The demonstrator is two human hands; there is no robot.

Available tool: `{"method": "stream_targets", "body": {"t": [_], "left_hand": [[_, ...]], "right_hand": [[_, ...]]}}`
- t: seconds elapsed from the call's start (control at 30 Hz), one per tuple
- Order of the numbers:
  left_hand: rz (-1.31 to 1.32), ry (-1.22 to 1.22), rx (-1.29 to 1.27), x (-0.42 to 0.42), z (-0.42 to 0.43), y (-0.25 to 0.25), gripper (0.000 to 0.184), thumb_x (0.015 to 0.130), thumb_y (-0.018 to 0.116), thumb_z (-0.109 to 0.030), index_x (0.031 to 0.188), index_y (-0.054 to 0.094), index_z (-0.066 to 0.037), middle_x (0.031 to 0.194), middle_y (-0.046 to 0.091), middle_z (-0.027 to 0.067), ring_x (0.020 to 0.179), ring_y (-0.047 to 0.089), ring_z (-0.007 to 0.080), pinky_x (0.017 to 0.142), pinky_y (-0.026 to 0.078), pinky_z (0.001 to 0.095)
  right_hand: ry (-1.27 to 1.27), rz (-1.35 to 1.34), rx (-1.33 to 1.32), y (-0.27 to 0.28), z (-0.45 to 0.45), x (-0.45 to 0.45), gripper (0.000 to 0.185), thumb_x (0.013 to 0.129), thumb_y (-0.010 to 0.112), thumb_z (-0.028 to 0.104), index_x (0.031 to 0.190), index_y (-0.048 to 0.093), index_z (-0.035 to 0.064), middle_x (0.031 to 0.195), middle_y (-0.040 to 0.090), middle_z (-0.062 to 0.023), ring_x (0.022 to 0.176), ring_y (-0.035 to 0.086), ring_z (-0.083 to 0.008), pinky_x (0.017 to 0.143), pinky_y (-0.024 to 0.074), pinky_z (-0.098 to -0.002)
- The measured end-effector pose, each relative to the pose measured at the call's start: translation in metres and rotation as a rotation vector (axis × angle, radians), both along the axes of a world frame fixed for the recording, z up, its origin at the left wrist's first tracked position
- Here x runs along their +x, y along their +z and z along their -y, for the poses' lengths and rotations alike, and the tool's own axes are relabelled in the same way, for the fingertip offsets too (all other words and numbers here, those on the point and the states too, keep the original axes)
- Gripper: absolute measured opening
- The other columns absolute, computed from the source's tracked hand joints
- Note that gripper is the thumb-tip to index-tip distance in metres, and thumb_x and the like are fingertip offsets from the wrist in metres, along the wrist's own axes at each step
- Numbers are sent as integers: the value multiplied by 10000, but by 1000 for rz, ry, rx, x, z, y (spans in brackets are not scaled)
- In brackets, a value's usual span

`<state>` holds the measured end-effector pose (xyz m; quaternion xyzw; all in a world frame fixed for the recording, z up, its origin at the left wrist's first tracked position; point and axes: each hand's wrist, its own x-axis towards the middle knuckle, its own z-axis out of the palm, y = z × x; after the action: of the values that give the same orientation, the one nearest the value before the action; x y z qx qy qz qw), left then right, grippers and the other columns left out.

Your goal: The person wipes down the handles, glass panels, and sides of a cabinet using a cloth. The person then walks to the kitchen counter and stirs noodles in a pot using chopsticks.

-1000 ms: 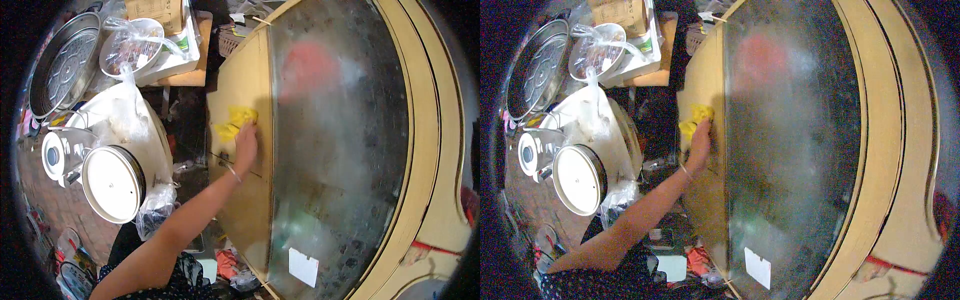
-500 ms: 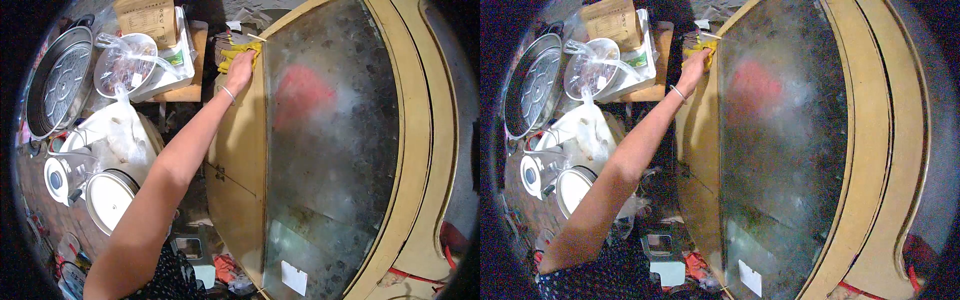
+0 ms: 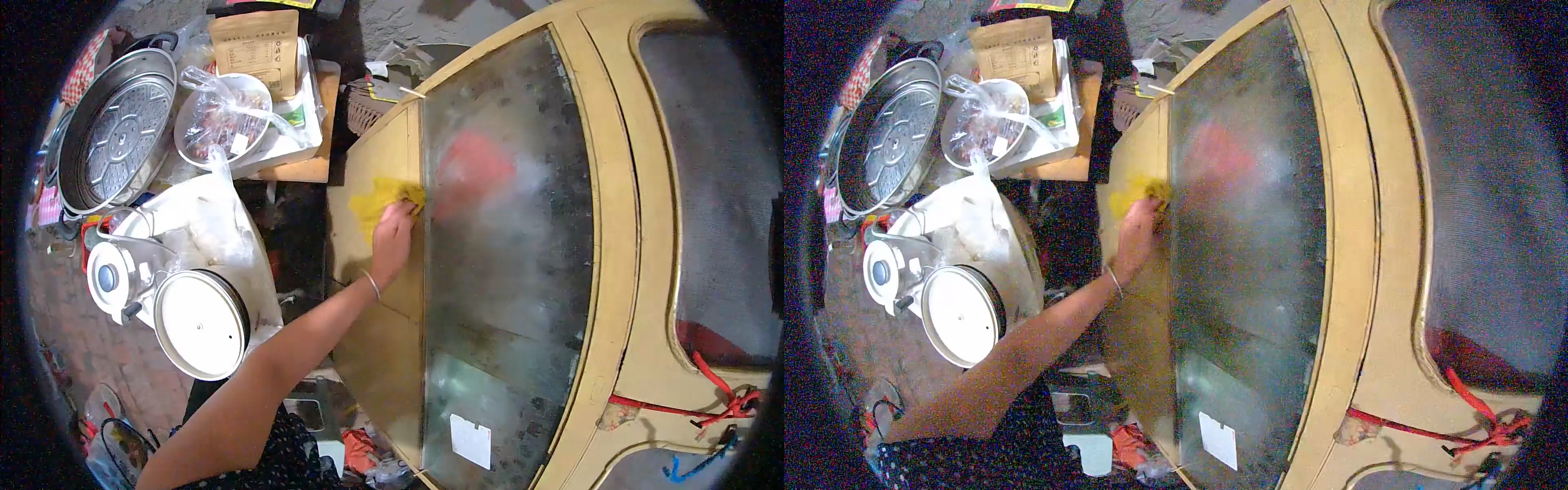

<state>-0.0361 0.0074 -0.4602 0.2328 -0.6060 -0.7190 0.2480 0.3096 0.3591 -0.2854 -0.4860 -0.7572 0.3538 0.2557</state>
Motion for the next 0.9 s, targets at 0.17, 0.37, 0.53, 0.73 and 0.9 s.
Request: {"method": "stream_targets", "body": {"t": [0.17,0.37,0.53,0.73,0.9], "left_hand": [[-97,66,50,-61,15,-32,295,886,419,-89,1085,587,51,1095,582,211,1027,531,355,931,414,376],[80,-96,-534,-121,97,-6,254,853,432,-96,961,599,62,1106,603,218,1056,532,342,985,392,416],[34,-56,-521,-149,103,-33,399,884,380,-164,1177,539,56,1218,538,235,1146,465,364,1019,335,407],[49,-126,-277,-95,69,-14,464,874,379,-203,1248,495,44,1311,470,230,1264,367,348,1074,268,377],[74,-214,-141,-29,29,-5,479,884,395,-211,1286,467,38,1360,419,216,1288,345,331,1097,238,353]], "right_hand": [[-18,2,7,0,-1,5,659,967,307,540,982,522,-82,695,604,-184,576,557,-243,592,483,-337],[-48,20,14,2,-1,11,657,971,303,534,980,516,-88,700,602,-187,583,559,-246,601,485,-339],[-63,24,16,3,-3,21,656,975,300,529,978,511,-93,705,601,-190,589,561,-249,608,486,-342],[-58,6,-3,4,-9,41,655,978,297,522,975,505,-99,710,599,-193,595,563,-252,617,488,-344],[-54,-19,-16,7,-19,71,654,982,294,517,973,500,-103,714,598,-195,601,565,-255,625,489,-346]]}}
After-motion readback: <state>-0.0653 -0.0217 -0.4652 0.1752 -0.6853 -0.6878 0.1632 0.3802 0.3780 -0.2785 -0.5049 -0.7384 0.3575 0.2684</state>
